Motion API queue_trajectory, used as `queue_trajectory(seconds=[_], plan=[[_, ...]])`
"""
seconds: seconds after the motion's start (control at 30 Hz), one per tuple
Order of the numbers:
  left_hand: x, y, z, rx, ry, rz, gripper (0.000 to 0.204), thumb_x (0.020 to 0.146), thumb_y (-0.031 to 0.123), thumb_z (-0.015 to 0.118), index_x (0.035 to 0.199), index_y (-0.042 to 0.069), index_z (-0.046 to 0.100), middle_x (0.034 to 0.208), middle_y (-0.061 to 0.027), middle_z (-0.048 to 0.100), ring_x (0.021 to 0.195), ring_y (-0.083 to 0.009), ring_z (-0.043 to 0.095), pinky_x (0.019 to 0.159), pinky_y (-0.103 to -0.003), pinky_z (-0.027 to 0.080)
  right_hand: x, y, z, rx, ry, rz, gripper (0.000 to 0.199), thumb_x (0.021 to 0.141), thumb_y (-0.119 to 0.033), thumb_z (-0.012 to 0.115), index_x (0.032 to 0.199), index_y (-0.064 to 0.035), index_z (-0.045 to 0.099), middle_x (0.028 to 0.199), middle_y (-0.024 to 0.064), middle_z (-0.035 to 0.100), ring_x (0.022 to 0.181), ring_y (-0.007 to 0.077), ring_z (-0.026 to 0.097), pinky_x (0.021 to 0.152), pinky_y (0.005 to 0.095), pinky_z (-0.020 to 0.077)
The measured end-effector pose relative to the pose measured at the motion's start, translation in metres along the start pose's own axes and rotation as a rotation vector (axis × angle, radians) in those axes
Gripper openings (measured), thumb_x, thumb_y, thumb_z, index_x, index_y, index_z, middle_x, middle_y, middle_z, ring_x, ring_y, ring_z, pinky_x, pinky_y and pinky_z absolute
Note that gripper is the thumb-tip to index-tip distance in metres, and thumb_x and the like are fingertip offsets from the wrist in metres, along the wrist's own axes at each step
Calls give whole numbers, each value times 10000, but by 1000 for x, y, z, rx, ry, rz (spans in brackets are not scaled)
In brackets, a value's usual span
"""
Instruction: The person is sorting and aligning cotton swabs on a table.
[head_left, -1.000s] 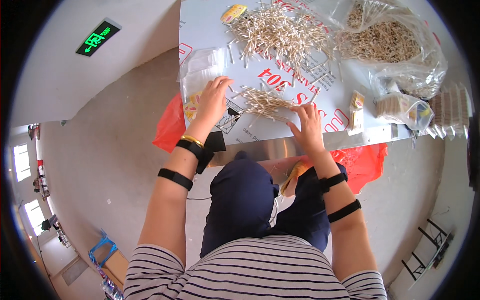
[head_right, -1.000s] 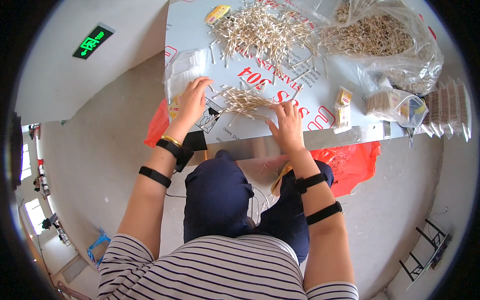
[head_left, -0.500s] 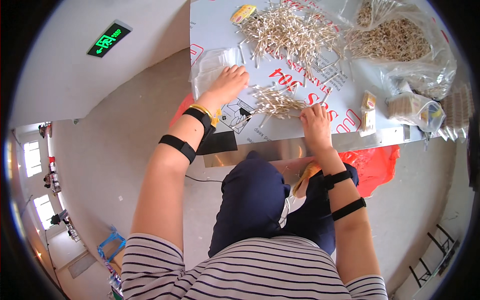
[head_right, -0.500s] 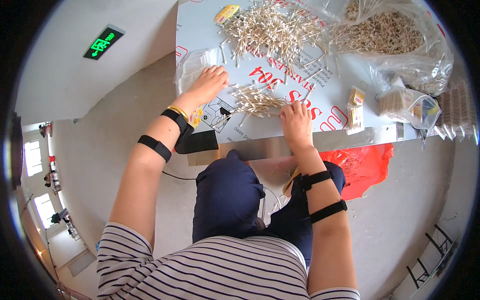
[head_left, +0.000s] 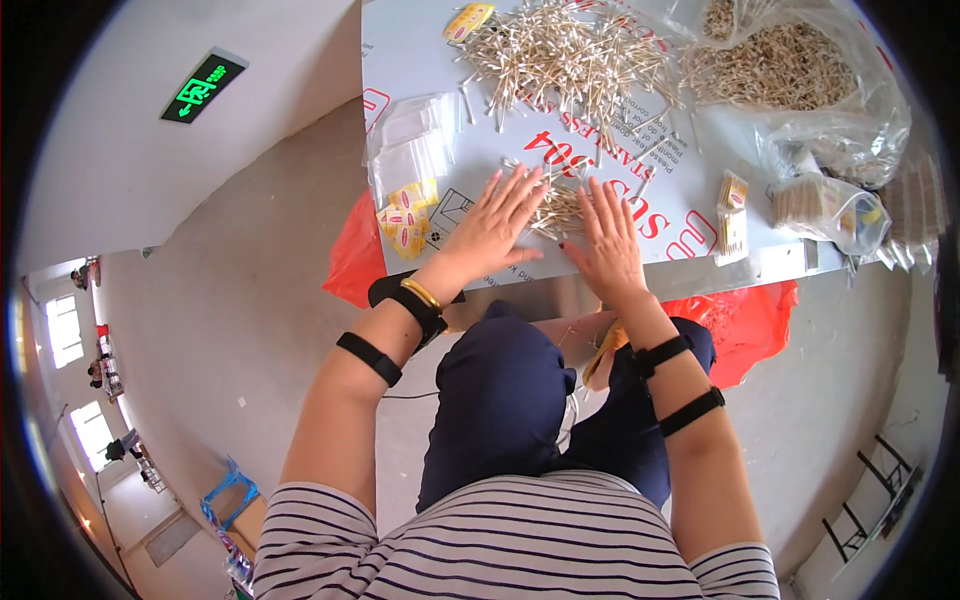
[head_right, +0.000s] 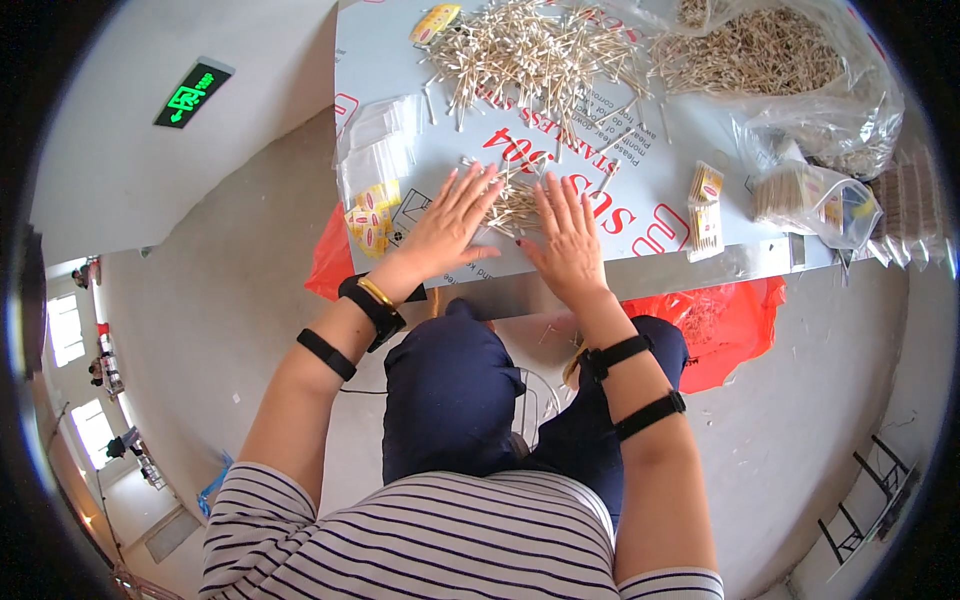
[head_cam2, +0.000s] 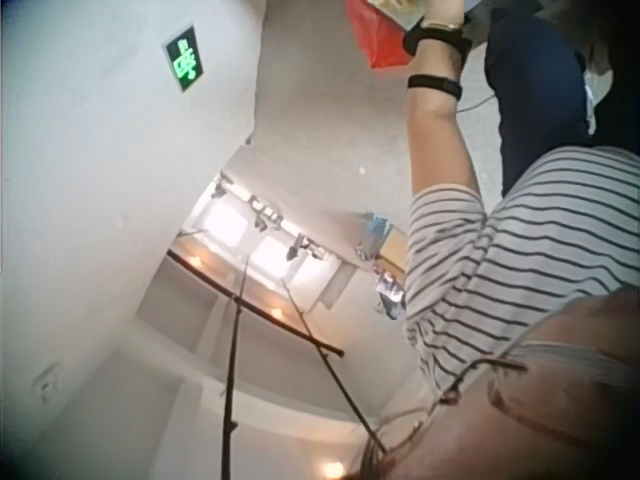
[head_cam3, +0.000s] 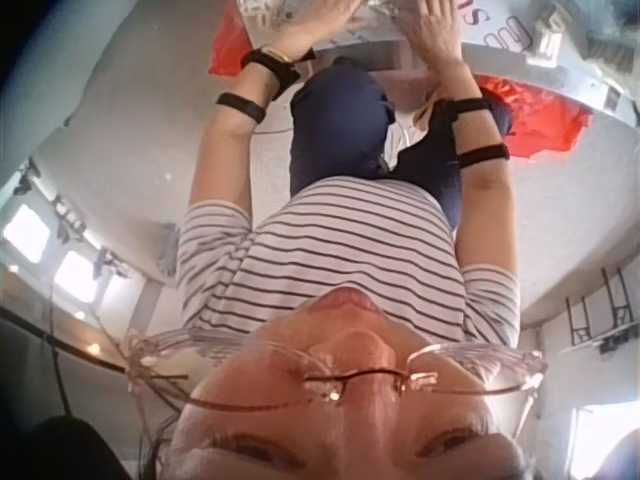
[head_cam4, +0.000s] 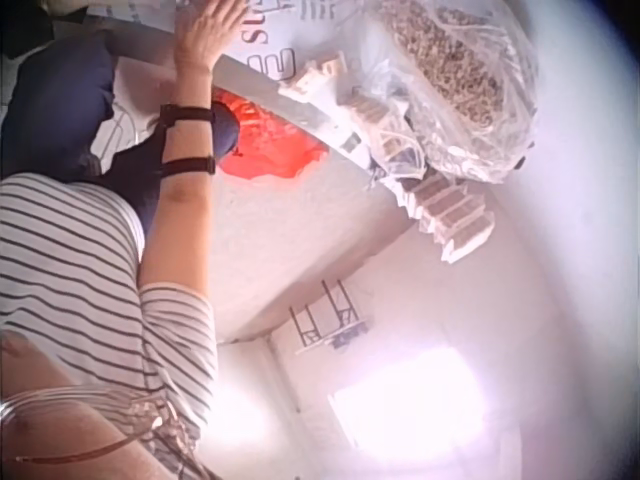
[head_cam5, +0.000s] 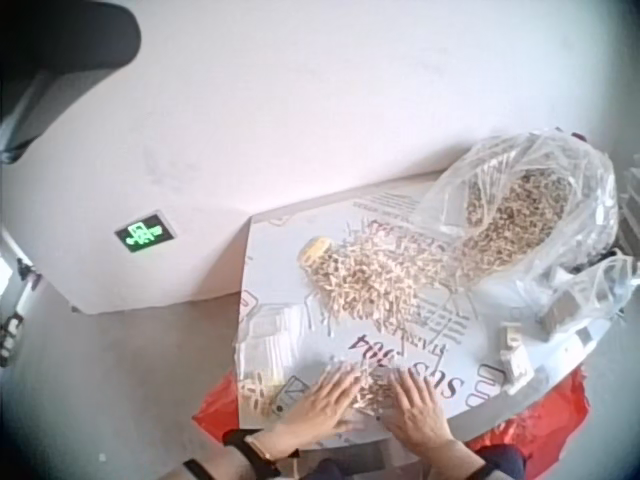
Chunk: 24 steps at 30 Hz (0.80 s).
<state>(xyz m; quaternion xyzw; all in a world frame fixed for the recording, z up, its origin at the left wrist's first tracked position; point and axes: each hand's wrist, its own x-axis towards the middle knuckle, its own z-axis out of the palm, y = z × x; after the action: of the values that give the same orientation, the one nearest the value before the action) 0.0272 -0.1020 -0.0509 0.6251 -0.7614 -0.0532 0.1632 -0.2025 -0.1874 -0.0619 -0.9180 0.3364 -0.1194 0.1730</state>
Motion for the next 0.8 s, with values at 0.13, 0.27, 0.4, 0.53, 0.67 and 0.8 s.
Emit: queue_trajectory(seconds=[0.13,0.27,0.4,0.53,0.67,0.8], plan=[[11,-13,15,92,-53,11,1178,840,761,616,1662,41,174,1721,-164,216,1609,-348,156,1311,-531,123,17,5,12,-141,4,-55,884,942,-491,676,1645,-116,294,1713,105,271,1590,309,234,1306,500,159],[26,-29,16,129,-38,49,1156,860,764,587,1639,-5,212,1689,-174,280,1585,-341,216,1302,-485,186,34,17,13,-124,21,-107,912,938,-539,667,1647,-108,288,1713,117,268,1591,308,230,1307,498,160],[30,-27,10,244,-94,55,1014,886,697,606,1565,-22,383,1573,-147,448,1432,-292,440,1236,-419,333,47,26,4,-131,-37,-155,973,925,-615,651,1641,-70,280,1716,110,259,1594,292,221,1312,471,166],[17,-12,11,234,-75,-10,889,910,600,637,1517,-23,454,1506,-121,497,1328,-271,500,1191,-411,382,51,30,2,-126,-82,-190,913,957,-590,625,1642,-89,288,1716,93,265,1593,277,227,1311,467,173],[1,-5,23,219,-24,-132,814,968,508,621,1563,-1,398,1587,-137,428,1427,-305,437,1212,-448,353,46,38,3,-167,-85,-195,813,999,-529,595,1641,-123,306,1715,80,272,1590,265,234,1309,461,184],[-3,-4,38,191,15,-114,849,988,469,617,1632,32,279,1694,-165,279,1569,-345,271,1270,-521,253,42,24,11,-108,-62,-184,793,998,-495,601,1631,-108,321,1712,90,276,1590,272,235,1306,463,195]])
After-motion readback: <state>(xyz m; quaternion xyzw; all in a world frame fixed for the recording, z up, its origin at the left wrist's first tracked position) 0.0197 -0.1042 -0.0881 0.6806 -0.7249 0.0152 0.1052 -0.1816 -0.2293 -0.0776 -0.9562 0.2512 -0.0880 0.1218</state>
